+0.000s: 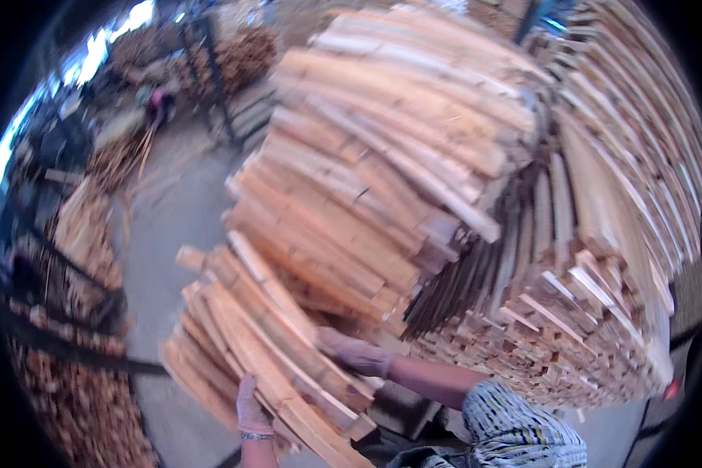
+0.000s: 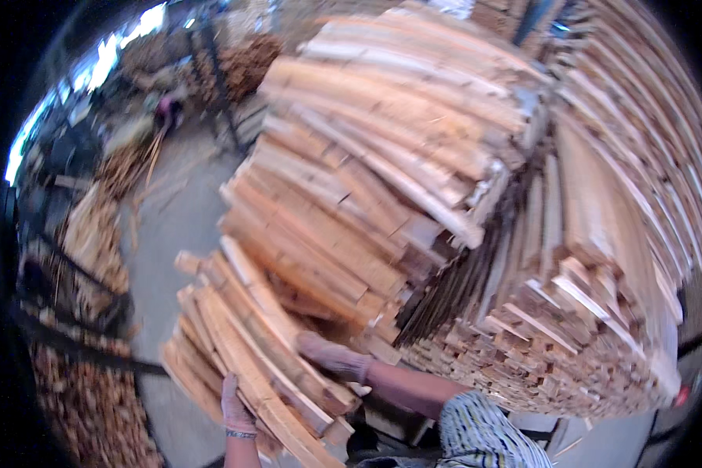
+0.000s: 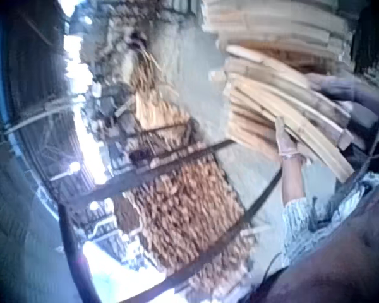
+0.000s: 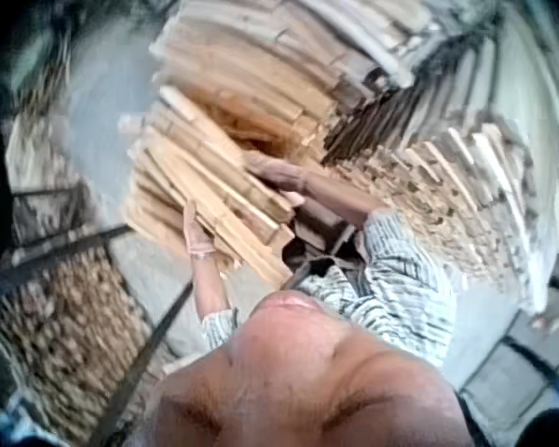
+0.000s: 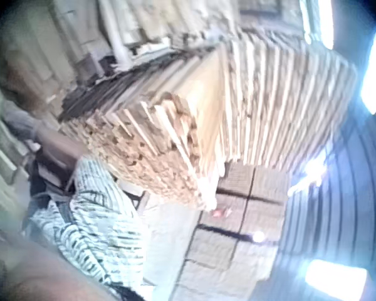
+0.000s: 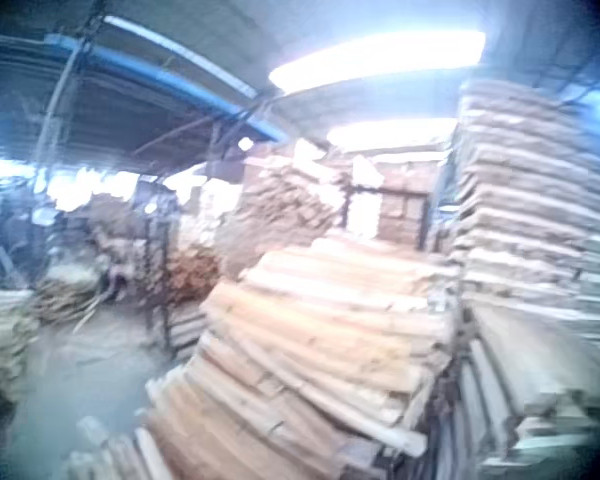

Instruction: The person picks up wooden planks from a pile and stacks them neatly on a growing stack. The person handles the planks by hand, arranging them in layers to build a stable pile in a warehouse setting.

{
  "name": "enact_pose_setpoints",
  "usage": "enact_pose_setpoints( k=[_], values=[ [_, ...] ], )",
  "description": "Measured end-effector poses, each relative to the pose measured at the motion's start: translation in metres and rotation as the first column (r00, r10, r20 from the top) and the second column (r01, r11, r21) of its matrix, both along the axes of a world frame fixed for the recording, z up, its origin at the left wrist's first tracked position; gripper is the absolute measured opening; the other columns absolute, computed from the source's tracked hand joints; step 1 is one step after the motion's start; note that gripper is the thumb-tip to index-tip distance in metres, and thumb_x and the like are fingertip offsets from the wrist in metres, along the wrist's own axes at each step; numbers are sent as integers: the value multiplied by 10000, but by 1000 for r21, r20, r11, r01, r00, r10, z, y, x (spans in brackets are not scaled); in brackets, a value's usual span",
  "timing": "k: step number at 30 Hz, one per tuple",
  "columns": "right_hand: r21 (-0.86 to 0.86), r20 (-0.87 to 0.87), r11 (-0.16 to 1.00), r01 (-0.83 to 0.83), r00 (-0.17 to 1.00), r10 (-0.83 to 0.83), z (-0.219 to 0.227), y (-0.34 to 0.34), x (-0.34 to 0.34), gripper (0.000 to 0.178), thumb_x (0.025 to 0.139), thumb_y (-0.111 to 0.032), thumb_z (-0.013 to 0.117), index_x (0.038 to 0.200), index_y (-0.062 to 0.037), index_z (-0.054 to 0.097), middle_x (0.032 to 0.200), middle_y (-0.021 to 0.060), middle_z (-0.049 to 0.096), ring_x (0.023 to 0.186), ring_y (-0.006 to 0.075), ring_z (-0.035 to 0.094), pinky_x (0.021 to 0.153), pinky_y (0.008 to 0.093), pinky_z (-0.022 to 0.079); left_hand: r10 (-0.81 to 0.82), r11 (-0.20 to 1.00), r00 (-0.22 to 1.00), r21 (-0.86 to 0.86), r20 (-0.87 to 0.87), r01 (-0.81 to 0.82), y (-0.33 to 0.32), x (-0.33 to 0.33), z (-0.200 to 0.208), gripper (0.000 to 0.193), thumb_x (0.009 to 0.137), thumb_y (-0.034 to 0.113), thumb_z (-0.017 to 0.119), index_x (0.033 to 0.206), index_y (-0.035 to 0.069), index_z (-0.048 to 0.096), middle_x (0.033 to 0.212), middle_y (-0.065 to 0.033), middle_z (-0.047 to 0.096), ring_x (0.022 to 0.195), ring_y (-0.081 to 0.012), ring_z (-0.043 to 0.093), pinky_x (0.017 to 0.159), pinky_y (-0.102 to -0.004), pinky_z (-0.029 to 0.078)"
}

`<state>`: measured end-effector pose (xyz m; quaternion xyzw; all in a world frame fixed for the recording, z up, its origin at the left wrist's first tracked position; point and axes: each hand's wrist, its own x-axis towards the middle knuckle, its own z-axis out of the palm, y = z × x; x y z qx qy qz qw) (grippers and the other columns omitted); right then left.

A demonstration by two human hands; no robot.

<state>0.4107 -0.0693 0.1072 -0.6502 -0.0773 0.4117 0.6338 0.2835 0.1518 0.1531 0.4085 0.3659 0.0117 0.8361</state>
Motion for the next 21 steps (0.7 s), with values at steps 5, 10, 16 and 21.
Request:
enact_pose_setpoints(
  k=[5, 10, 16, 21],
  values=[
    [-9, -509, 874, 486, 750, -422, 3, -17, -76, 698, 981, -546, 457, 1417, -2, 466, 1311, 152, 569, 1202, 227, 538, 1023, 354, 422, 124, 986, 990, -103, -63, -130, -17, -70, -61, 804, 801, 492, 720, 1405, 39, 445, 1273, -151, 597, 1124, -320, 609, 976, -439, 520],
    [-278, -391, 937, 210, 867, -310, 48, 0, -67, 891, 894, -703, 514, 1360, 56, 507, 1288, 192, 591, 1099, 252, 607, 972, 356, 485, 126, 982, 991, -133, -51, -132, -23, -89, -64, 833, 791, 534, 723, 1416, 65, 434, 1285, -142, 587, 1143, -312, 602, 974, -439, 522],
    [-109, -546, 994, 26, 834, -81, 2, -78, -101, 769, 928, -625, 540, 1365, 8, 512, 1225, 175, 637, 1061, 236, 649, 910, 359, 541, 69, 986, 997, -155, 23, -65, -63, -138, -55, 753, 849, 469, 706, 1415, 56, 428, 1309, -120, 570, 1156, -289, 602, 967, -429, 521],
    [-42, -653, 994, 102, 750, -105, 19, -118, -131, 689, 902, -525, 645, 1336, -2, 534, 1140, 142, 673, 926, 217, 692, 812, 352, 590, 189, 972, 981, -138, -39, -193, -111, -140, -61, 677, 915, 385, 655, 1458, 81, 389, 1352, -133, 544, 1230, -298, 543, 1057, -409, 450]
  ],
)
